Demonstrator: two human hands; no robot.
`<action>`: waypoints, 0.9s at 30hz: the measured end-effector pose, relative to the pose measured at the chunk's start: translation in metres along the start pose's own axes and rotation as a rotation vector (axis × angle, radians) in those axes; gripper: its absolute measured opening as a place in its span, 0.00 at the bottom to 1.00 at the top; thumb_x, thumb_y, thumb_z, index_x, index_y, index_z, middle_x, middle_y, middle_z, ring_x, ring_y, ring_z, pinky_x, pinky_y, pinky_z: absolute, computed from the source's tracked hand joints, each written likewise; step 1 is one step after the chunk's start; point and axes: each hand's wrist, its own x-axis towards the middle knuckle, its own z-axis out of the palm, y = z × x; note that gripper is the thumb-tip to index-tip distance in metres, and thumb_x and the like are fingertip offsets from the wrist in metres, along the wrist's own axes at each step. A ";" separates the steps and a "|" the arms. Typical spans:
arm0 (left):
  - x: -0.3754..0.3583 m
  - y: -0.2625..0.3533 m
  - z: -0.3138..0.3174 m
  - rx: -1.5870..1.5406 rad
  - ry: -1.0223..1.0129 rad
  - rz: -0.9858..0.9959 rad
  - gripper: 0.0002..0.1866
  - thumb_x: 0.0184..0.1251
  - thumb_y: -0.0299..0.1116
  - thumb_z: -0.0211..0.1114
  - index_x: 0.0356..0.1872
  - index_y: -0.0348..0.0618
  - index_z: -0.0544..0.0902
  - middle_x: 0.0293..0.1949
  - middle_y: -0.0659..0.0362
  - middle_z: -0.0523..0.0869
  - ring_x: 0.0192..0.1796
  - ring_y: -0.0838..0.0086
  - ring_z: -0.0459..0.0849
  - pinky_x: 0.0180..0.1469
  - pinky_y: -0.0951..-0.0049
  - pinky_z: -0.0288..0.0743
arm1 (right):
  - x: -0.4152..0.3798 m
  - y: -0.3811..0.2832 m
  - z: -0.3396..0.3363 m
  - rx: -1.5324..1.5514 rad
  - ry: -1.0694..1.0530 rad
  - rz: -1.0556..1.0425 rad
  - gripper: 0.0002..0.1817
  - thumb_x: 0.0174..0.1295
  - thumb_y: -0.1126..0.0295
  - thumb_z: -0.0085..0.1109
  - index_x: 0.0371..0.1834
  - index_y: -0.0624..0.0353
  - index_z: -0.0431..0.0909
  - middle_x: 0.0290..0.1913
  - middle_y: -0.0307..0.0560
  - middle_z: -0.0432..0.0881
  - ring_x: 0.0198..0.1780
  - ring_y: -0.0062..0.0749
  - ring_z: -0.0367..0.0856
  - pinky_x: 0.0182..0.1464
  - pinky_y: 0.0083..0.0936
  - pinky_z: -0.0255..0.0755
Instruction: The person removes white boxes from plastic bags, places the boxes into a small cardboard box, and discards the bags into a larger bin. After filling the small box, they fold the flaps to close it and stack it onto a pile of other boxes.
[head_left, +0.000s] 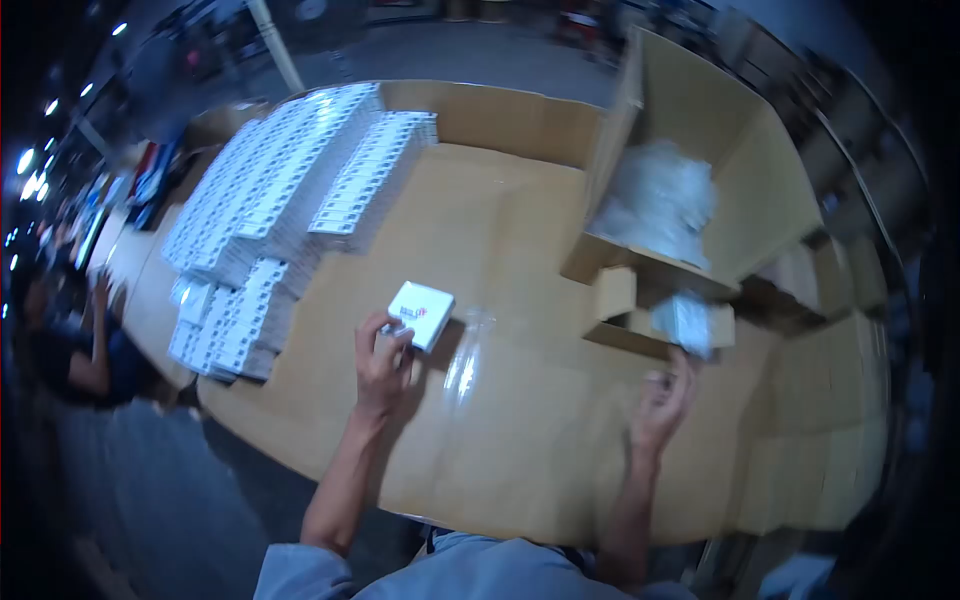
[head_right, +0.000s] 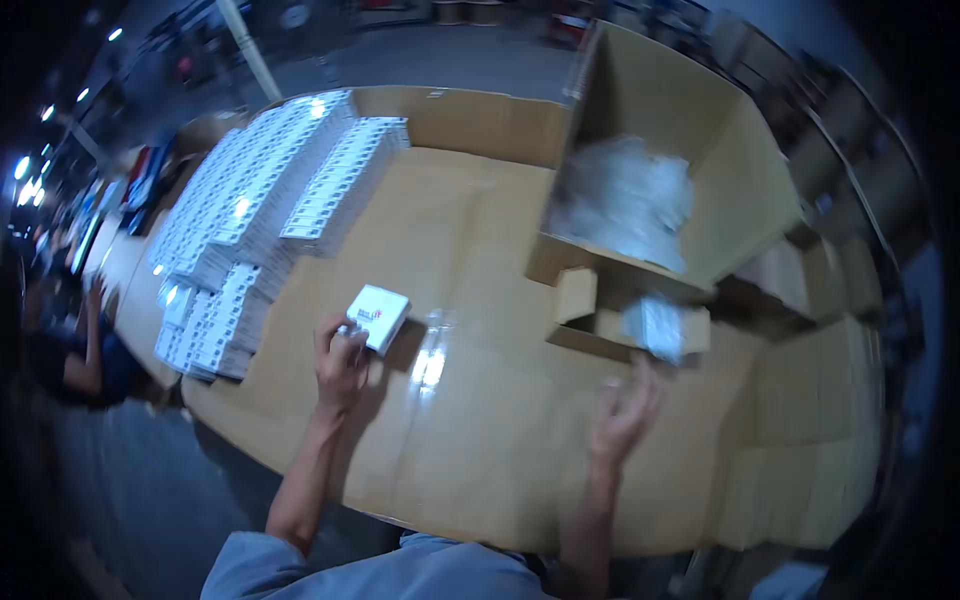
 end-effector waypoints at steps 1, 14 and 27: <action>-0.006 0.021 0.012 -0.053 -0.022 0.035 0.25 0.41 0.12 0.74 0.44 0.44 0.83 0.51 0.50 0.80 0.57 0.52 0.80 0.54 0.56 0.79 | -0.013 -0.012 -0.002 0.281 -0.166 0.173 0.27 0.70 0.72 0.58 0.73 0.61 0.71 0.61 0.55 0.77 0.59 0.39 0.79 0.59 0.34 0.75; 0.122 0.208 0.092 -0.452 -0.728 0.456 0.20 0.59 0.39 0.76 0.48 0.42 0.82 0.44 0.51 0.84 0.47 0.52 0.84 0.50 0.57 0.79 | -0.025 0.012 -0.051 0.961 -0.484 0.460 0.08 0.74 0.79 0.54 0.50 0.65 0.82 0.46 0.45 0.84 0.42 0.26 0.87 0.40 0.22 0.80; 0.275 0.188 0.402 0.296 -0.980 0.882 0.10 0.69 0.36 0.67 0.44 0.43 0.87 0.47 0.50 0.87 0.51 0.51 0.88 0.49 0.52 0.85 | 0.022 0.051 -0.092 0.841 -0.271 0.372 0.08 0.71 0.79 0.56 0.49 0.66 0.83 0.47 0.48 0.84 0.43 0.32 0.90 0.41 0.22 0.82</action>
